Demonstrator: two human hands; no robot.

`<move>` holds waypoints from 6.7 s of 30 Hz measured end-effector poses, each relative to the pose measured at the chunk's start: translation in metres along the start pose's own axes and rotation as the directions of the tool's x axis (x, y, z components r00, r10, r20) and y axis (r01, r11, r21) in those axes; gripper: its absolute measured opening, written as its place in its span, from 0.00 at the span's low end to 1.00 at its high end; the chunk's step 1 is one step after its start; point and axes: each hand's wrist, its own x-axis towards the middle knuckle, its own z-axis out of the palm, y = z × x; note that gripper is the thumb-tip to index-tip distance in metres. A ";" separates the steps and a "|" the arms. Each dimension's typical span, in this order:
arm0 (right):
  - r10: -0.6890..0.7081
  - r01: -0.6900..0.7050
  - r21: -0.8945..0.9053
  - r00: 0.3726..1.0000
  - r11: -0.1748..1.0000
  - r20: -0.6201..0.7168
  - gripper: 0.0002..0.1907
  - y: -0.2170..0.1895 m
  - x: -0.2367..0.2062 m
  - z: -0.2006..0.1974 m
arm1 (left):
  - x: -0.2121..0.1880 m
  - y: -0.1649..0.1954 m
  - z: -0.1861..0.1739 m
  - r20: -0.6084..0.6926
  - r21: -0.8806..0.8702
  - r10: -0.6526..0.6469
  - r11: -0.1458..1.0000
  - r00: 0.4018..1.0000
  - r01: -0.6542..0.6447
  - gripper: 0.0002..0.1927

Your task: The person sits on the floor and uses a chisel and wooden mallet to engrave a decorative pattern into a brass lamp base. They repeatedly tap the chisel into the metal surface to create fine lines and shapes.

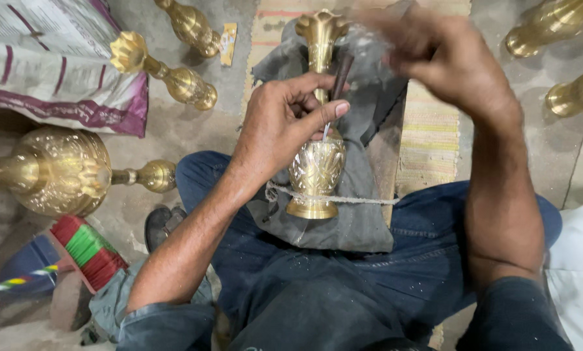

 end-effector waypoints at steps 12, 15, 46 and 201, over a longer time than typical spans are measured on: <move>-0.217 0.196 -0.319 0.976 0.927 -0.029 0.12 -0.031 -0.001 0.003 | -0.001 0.000 0.000 -0.001 0.038 0.001 0.999 1.000 -0.001 0.21; 0.187 -0.192 0.085 0.980 0.978 0.064 0.13 -0.036 0.002 0.001 | -0.002 0.000 -0.001 0.017 0.036 0.018 0.999 1.000 -0.019 0.21; -0.312 0.229 -0.456 0.943 0.860 -0.117 0.14 -0.082 -0.017 -0.001 | -0.042 0.011 0.010 -0.146 0.251 0.226 0.950 0.963 -0.185 0.17; 0.061 -0.182 0.295 0.924 0.938 0.378 0.54 -0.051 -0.023 0.057 | -0.088 -0.021 0.028 -0.483 0.419 0.230 0.908 0.845 -0.008 0.08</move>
